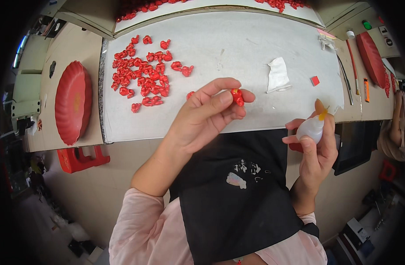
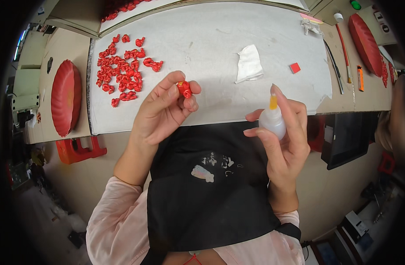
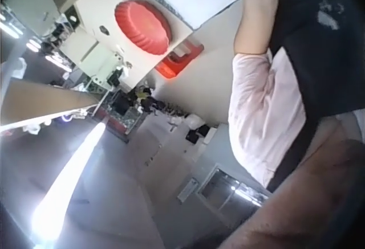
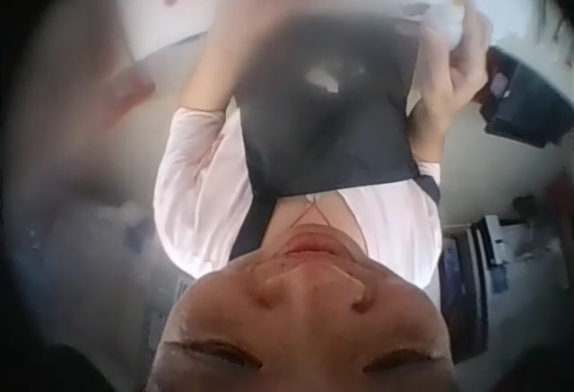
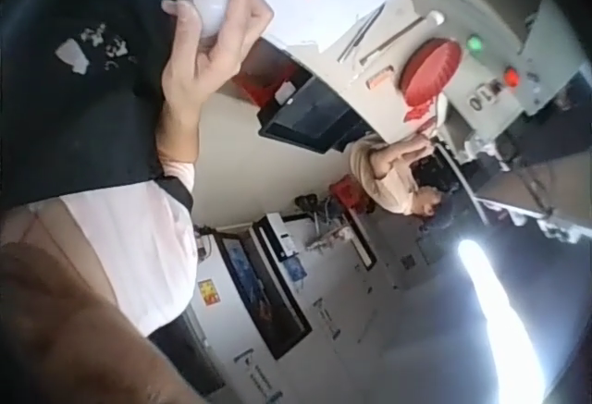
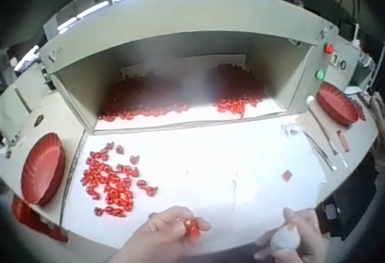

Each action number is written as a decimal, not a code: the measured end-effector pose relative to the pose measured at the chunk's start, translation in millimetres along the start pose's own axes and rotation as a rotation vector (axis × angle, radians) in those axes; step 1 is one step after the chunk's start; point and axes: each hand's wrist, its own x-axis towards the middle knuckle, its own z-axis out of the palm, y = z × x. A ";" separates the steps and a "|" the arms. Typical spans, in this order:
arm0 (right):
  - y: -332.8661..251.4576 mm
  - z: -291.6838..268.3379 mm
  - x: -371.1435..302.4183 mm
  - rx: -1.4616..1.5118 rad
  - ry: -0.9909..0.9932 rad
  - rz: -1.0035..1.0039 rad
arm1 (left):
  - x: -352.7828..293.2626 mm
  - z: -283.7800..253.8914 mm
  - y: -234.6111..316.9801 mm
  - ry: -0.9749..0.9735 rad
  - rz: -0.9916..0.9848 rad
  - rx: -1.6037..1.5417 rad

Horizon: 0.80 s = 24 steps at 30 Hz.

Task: The person glues small red plastic components together using a glue bottle at a factory workbench.

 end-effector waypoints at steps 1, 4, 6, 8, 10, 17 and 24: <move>-1.0 -0.1 -2.1 0.006 0.018 -0.018 | -2.1 -3.4 -6.3 -0.003 -0.004 -0.011; 2.1 1.2 -7.2 0.071 0.137 -0.120 | -5.0 -11.5 -18.6 -0.116 -0.019 -0.118; -2.6 5.4 -10.2 0.083 0.275 -0.125 | -7.6 -3.6 -20.1 -0.068 -0.021 -0.068; 2.0 5.5 -12.6 0.074 0.303 -0.212 | -10.0 0.3 -23.1 -0.017 -0.021 -0.013; 3.5 9.1 -11.0 0.033 0.344 -0.357 | -11.9 0.8 -24.8 -0.014 -0.006 0.002; -5.3 11.7 -11.6 -0.215 0.092 -0.503 | -13.9 6.9 -25.6 -0.016 -0.015 0.077; -3.9 16.7 -10.0 -0.222 0.049 -0.523 | -14.2 6.4 -26.1 -0.029 -0.005 0.111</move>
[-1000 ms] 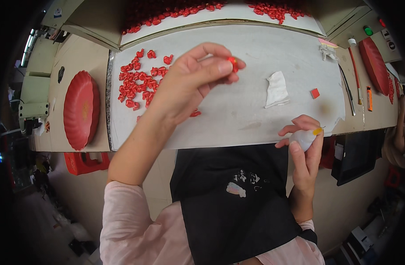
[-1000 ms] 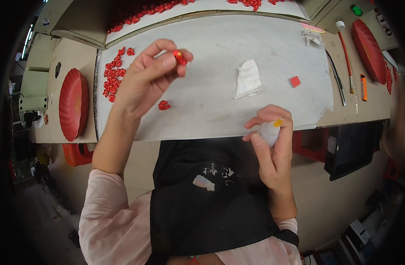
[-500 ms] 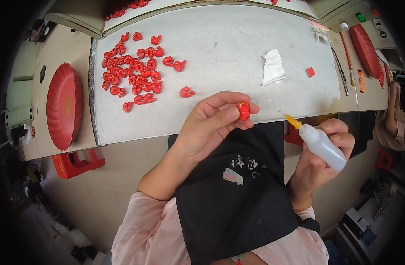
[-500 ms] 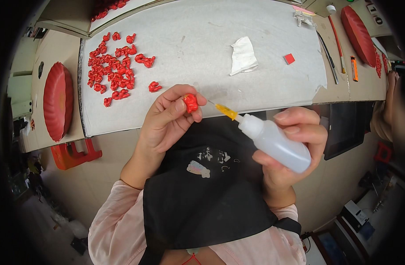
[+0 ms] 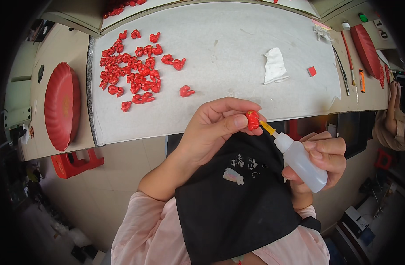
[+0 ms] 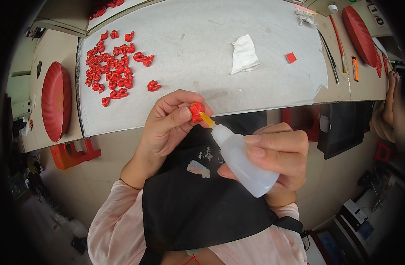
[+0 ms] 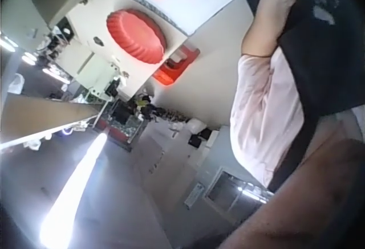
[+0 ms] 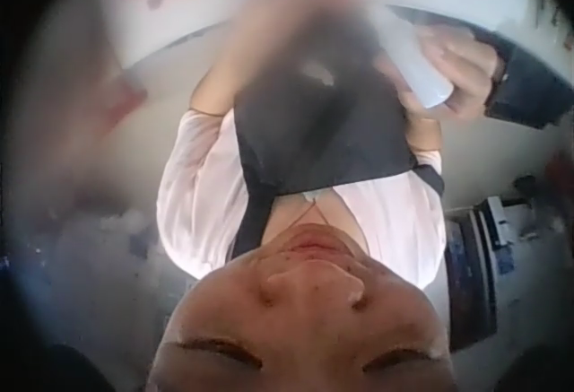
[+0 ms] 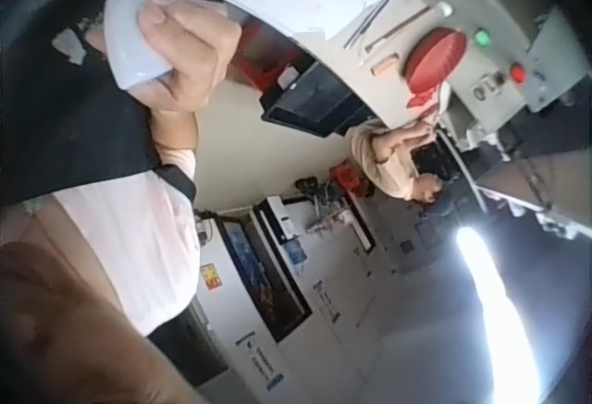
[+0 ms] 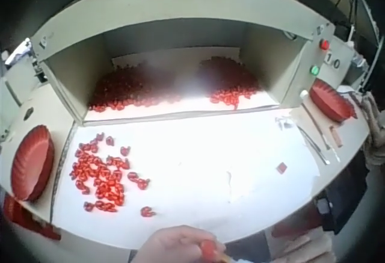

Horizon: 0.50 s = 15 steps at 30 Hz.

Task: The person glues small red plastic components together using a glue bottle at a factory workbench.

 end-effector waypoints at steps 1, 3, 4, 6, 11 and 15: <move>0.3 -0.3 -0.2 -0.001 0.001 0.002 | 0.2 0.3 0.2 -0.008 0.001 -0.004; 1.2 -1.1 -0.6 -0.024 -0.022 -0.016 | 0.7 1.3 0.3 -0.008 -0.007 -0.006; 1.2 -1.2 -0.5 -0.025 -0.022 -0.014 | 0.9 1.7 0.2 -0.008 -0.013 -0.008; 1.0 -1.0 0.2 -0.029 -0.032 -0.019 | 1.2 1.5 -0.2 -0.006 -0.015 -0.002; 2.8 -1.3 0.0 -0.028 -0.045 -0.021 | 0.7 1.4 -0.7 -0.009 -0.018 -0.002; 3.4 -2.1 -0.1 -0.026 -0.060 -0.022 | 0.9 2.4 -1.1 0.002 -0.020 0.006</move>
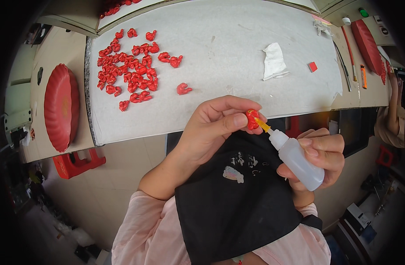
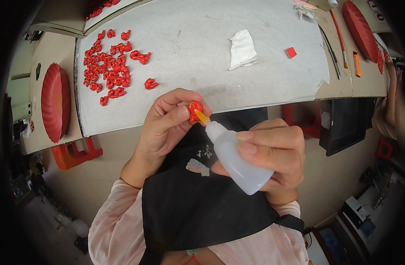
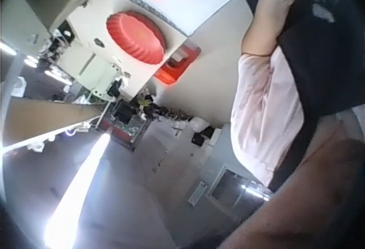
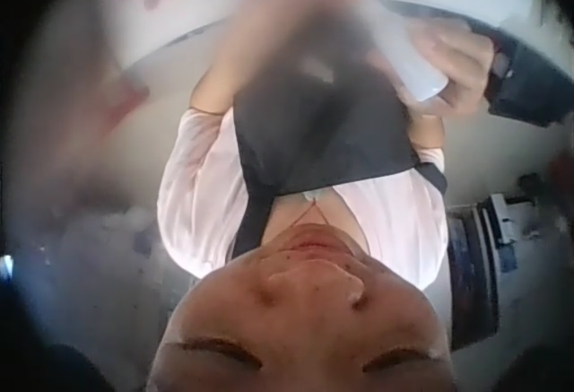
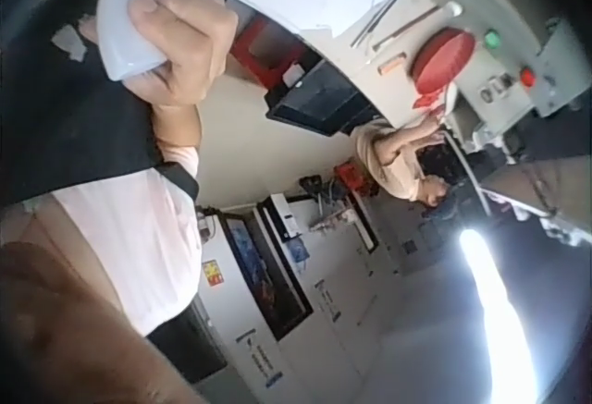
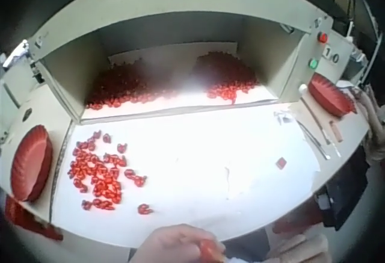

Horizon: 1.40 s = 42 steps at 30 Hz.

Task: The person glues small red plastic components together using a glue bottle at a factory workbench.

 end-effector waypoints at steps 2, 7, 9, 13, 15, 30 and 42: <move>0.1 -0.2 -0.3 -0.005 0.009 0.003 | 0.7 -0.6 -0.6 -0.003 -0.003 0.000; -0.1 -0.8 -0.4 0.003 0.019 0.010 | 0.8 -1.0 -1.7 -0.013 0.009 -0.056; -1.4 -2.4 0.8 0.065 0.020 0.020 | 0.6 -0.8 -2.4 -0.013 0.013 -0.054; -1.7 -2.0 -1.5 0.062 0.030 0.024 | 0.1 -1.3 -3.6 0.003 0.020 -0.029; -1.1 -1.2 -2.3 -0.042 0.016 0.023 | 1.0 -2.9 -4.6 0.005 0.027 -0.020; 0.1 -2.6 -3.1 -0.042 -0.014 -0.008 | 1.0 -1.6 -3.2 0.054 0.055 0.027; 4.7 -0.9 -0.5 0.034 0.016 -0.016 | 4.5 -3.9 -5.2 0.028 0.064 0.010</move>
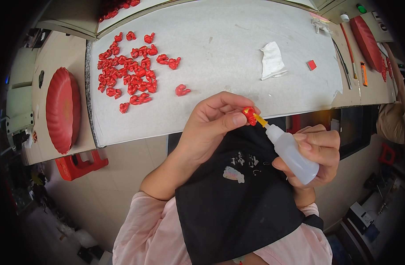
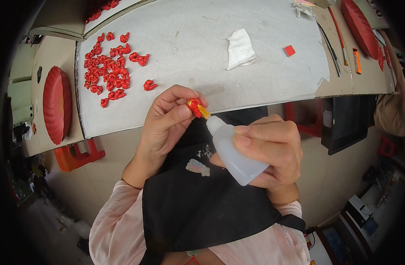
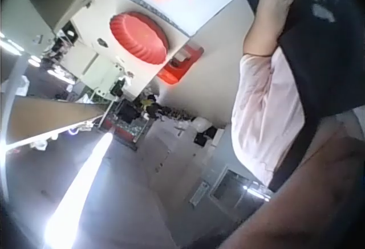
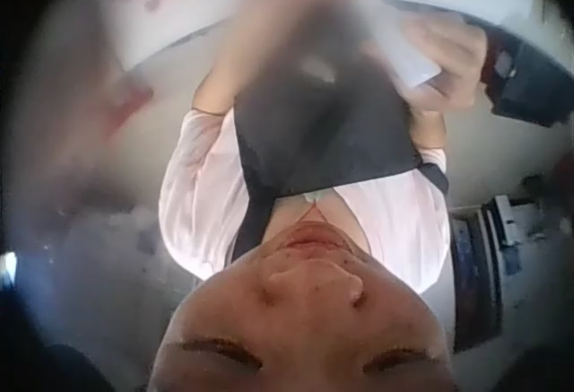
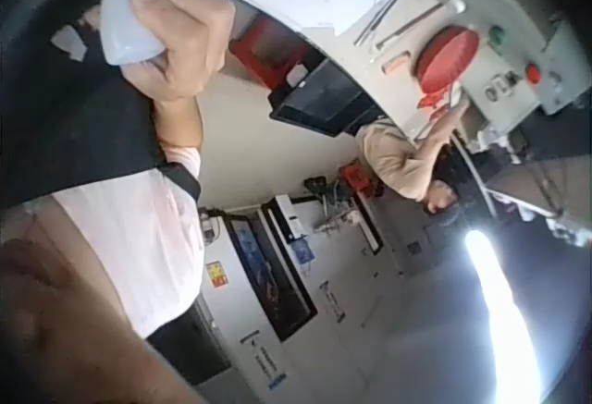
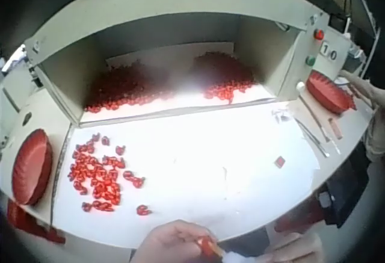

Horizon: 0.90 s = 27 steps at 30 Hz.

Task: The person glues small red plastic components together using a glue bottle at a factory workbench.

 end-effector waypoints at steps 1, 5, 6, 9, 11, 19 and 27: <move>-0.1 -0.4 0.0 -0.003 0.001 -0.003 | 0.8 0.1 -0.1 -0.002 0.008 0.011; -1.9 -1.5 0.5 -0.054 -0.029 0.018 | 0.6 -0.1 1.4 0.016 0.006 0.021; -2.8 -2.2 -0.5 -0.102 -0.049 0.066 | -0.2 -2.5 0.4 0.046 0.010 -0.012; 7.2 -5.7 2.7 -0.017 0.034 0.103 | 1.2 -9.7 3.1 0.060 0.035 -0.095; 16.6 -6.0 14.0 0.116 0.133 0.140 | 1.2 -13.7 8.1 0.047 0.053 -0.147; 125.1 22.9 133.9 0.128 -0.143 0.448 | -5.1 -29.5 15.1 0.068 0.053 -0.254; 229.6 78.0 244.6 -0.573 -0.241 0.193 | -7.2 -25.9 25.6 0.037 0.047 -0.154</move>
